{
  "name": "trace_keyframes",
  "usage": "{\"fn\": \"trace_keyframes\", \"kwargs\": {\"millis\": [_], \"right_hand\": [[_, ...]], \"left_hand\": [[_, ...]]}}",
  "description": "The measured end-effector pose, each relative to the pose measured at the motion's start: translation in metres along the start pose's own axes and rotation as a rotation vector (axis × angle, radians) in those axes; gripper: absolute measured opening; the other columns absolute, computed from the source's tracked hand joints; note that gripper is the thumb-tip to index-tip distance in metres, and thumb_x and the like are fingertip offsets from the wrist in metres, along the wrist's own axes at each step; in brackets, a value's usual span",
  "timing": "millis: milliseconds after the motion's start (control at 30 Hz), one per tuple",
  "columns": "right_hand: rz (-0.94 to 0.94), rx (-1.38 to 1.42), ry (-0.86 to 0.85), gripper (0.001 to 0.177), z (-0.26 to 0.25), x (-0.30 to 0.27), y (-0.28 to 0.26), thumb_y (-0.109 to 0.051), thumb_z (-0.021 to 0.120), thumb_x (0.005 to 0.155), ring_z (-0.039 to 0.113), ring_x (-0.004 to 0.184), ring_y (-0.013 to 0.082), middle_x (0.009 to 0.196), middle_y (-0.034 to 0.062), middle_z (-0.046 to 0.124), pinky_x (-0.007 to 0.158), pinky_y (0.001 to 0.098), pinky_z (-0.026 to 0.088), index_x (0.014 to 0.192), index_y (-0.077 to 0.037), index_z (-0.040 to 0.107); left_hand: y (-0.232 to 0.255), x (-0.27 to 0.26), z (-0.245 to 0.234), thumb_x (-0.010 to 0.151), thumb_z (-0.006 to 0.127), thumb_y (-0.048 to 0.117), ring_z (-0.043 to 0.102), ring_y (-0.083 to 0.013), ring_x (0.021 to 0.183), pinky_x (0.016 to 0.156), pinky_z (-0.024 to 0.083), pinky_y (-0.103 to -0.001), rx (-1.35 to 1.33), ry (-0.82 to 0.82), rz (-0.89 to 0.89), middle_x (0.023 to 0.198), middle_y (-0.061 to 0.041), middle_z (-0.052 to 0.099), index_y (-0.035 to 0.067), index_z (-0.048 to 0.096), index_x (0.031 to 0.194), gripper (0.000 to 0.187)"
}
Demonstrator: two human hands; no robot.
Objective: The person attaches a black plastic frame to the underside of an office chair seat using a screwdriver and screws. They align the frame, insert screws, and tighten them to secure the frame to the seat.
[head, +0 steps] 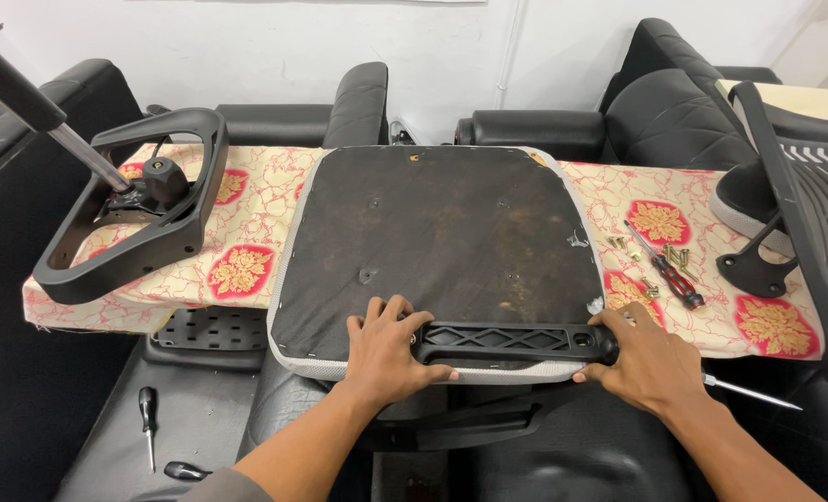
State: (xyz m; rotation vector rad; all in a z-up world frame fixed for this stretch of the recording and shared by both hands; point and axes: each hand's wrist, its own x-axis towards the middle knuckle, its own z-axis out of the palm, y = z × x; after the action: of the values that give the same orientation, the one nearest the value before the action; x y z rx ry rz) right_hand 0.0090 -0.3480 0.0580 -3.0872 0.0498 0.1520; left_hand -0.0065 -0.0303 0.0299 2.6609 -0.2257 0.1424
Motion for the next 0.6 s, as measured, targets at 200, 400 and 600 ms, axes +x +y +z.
{"fn": "trace_keyframes", "kwargs": {"millis": [200,400,600], "right_hand": [[0.022,0.012,0.012,0.079,0.004,-0.001,0.002,-0.062,0.088,0.055,0.071,0.105,0.0249,0.126,-0.0036,0.060,0.090,0.0441,0.057,0.124,-0.032,0.065],[0.036,-0.011,0.040,0.079,0.007,-0.005,0.001,-0.065,0.086,0.056,0.073,0.099,0.0268,0.127,-0.0054,0.059,0.084,0.0456,0.058,0.125,-0.033,0.065],[0.067,0.004,0.057,0.078,0.013,-0.006,0.001,-0.064,0.086,0.056,0.074,0.096,0.0277,0.127,-0.0056,0.060,0.078,0.0447,0.059,0.125,-0.035,0.065]], "left_hand": [[-0.002,0.000,0.003,0.047,0.093,0.060,0.047,-0.0229,0.113,0.094,0.034,-0.046,-0.017,0.008,-0.005,0.111,0.000,0.058,0.017,0.075,0.114,0.082],[-0.003,0.000,0.004,0.046,0.094,0.060,0.046,-0.0238,0.113,0.094,0.033,-0.046,-0.025,0.030,0.020,0.110,0.000,0.057,0.015,0.076,0.113,0.083],[-0.003,0.000,0.004,0.047,0.094,0.058,0.046,-0.0234,0.112,0.095,0.033,-0.045,-0.059,0.003,-0.005,0.110,-0.001,0.057,0.014,0.076,0.113,0.081]]}}
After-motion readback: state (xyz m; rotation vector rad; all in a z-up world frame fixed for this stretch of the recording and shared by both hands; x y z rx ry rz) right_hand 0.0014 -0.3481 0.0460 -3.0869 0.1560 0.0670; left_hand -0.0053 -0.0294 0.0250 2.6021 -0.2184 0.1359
